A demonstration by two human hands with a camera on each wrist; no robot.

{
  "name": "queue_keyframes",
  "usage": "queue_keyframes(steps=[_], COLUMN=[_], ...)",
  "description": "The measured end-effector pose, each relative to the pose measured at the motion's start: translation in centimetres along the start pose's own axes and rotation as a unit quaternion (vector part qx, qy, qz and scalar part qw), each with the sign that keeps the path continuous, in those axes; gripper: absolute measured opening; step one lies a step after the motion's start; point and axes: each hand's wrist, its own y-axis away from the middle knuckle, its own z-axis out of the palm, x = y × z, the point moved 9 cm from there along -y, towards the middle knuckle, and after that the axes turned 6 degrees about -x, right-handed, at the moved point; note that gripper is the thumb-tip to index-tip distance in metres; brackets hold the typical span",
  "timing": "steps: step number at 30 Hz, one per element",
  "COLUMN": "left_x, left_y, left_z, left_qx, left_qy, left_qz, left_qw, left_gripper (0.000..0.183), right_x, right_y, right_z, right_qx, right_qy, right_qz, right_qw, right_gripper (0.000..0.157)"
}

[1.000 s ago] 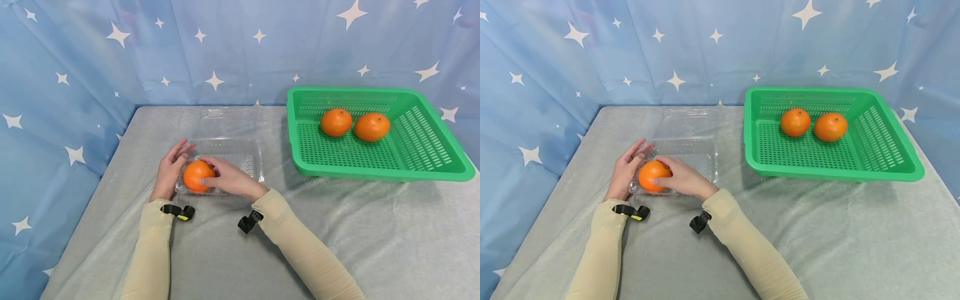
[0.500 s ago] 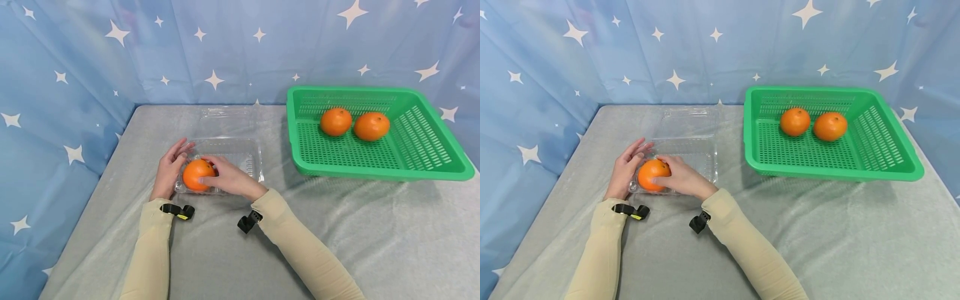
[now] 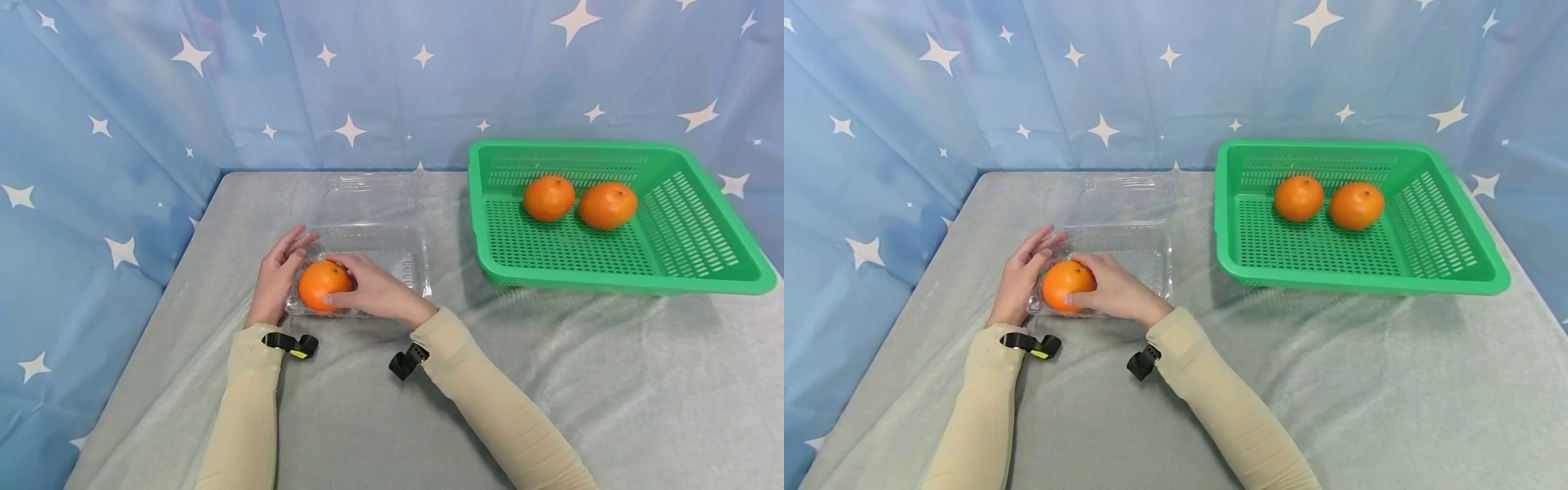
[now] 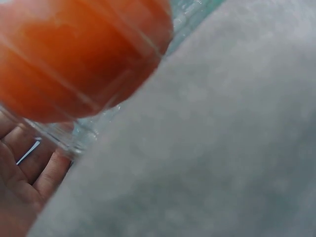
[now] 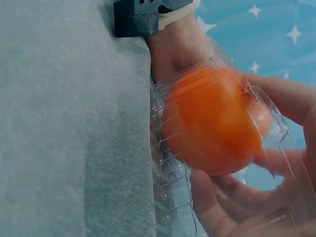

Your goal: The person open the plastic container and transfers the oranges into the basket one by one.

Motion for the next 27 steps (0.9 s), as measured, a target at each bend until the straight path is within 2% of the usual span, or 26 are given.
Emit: queue_keyframes(steps=[13, 27], left_x=[0.04, 0.29], left_y=[0.05, 0.07], left_z=[0.05, 0.05], left_qx=[0.002, -0.004], left_qy=[0.0, 0.002], left_qz=[0.002, 0.007], left_qw=[1.0, 1.0], left_gripper=[0.043, 0.043], right_x=[0.24, -0.15], right_y=[-0.14, -0.03], right_z=[-0.03, -0.28], right_qx=[0.005, 0.018], right_qy=[0.026, 0.056], right_qz=[0.018, -0.001], right_qw=[0.999, 0.998], right_gripper=[0.073, 0.071])
